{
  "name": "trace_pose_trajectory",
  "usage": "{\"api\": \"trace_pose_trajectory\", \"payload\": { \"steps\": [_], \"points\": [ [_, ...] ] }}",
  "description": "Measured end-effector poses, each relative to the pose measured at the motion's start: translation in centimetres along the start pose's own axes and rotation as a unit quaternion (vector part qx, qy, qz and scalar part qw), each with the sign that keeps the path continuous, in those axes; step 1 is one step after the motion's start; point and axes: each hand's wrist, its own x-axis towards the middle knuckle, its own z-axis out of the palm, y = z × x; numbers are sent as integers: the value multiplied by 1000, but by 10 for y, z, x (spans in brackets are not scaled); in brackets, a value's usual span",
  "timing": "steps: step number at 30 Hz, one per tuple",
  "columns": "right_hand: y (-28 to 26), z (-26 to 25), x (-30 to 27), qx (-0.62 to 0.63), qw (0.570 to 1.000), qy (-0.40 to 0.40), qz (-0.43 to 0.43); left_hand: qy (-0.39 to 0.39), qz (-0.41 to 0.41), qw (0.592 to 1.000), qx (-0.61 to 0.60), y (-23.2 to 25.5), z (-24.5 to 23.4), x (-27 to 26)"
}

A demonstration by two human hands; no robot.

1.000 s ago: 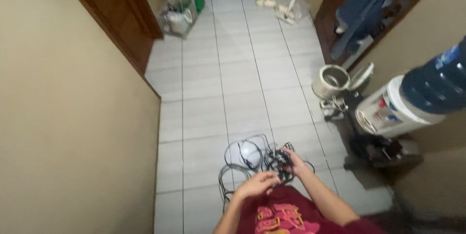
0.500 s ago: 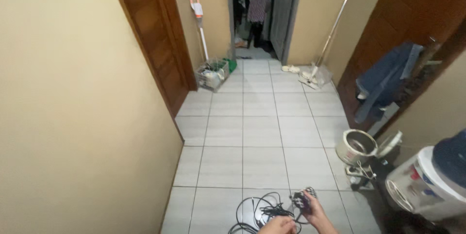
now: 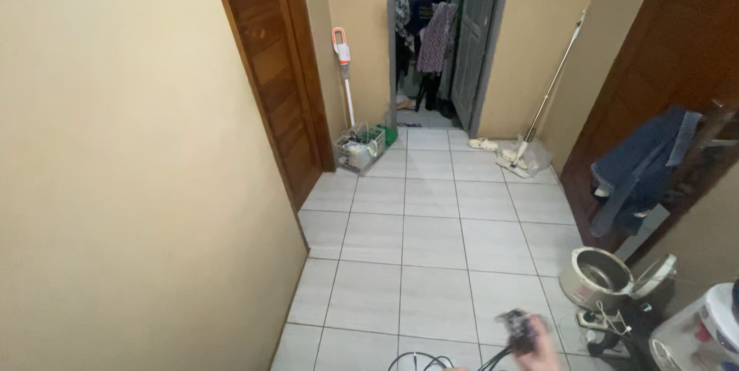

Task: The person uses a checkered cloth to wipe a tangled black electrical cord lying on a tiled floor. The person repeatedly rubs the cloth against the cord and the floor surface in a small area, occasionally lifting and repositioning the cord.

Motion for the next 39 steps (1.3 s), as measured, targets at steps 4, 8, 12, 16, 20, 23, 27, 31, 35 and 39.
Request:
{"api": "trace_pose_trajectory", "payload": {
  "steps": [4,8,12,16,20,23,27,31,35,39],
  "points": [
    [-6,30,-28,-25,999,49,-4,10,-6,1000,-23,-8,15,0],
    [63,68,-73,-103,981,-60,154,23,7,999,-41,-9,5,-3],
    [35,72,-84,-94,990,-74,76,-69,49,996,-42,-15,-13,-11],
    [11,66,-83,-99,987,82,-97,-58,4,997,-51,-20,-18,-24],
    [73,55,-100,-265,961,54,-57,2,-47,996,-76,-20,0,-29],
    [74,49,-107,-311,947,14,-73,-6,-18,994,-108,-10,8,-33],
    [24,55,-88,-159,971,48,-174,-17,-18,1000,-11,2,0,-51],
    [61,43,-108,-154,966,95,-184,4,-7,999,-35,-9,2,-36],
    [78,33,-125,-347,927,49,-134,-17,17,999,-46,-23,16,-35],
    [-8,42,-95,-144,973,69,-166,-37,46,998,-34,-27,9,-47]
  ]
}}
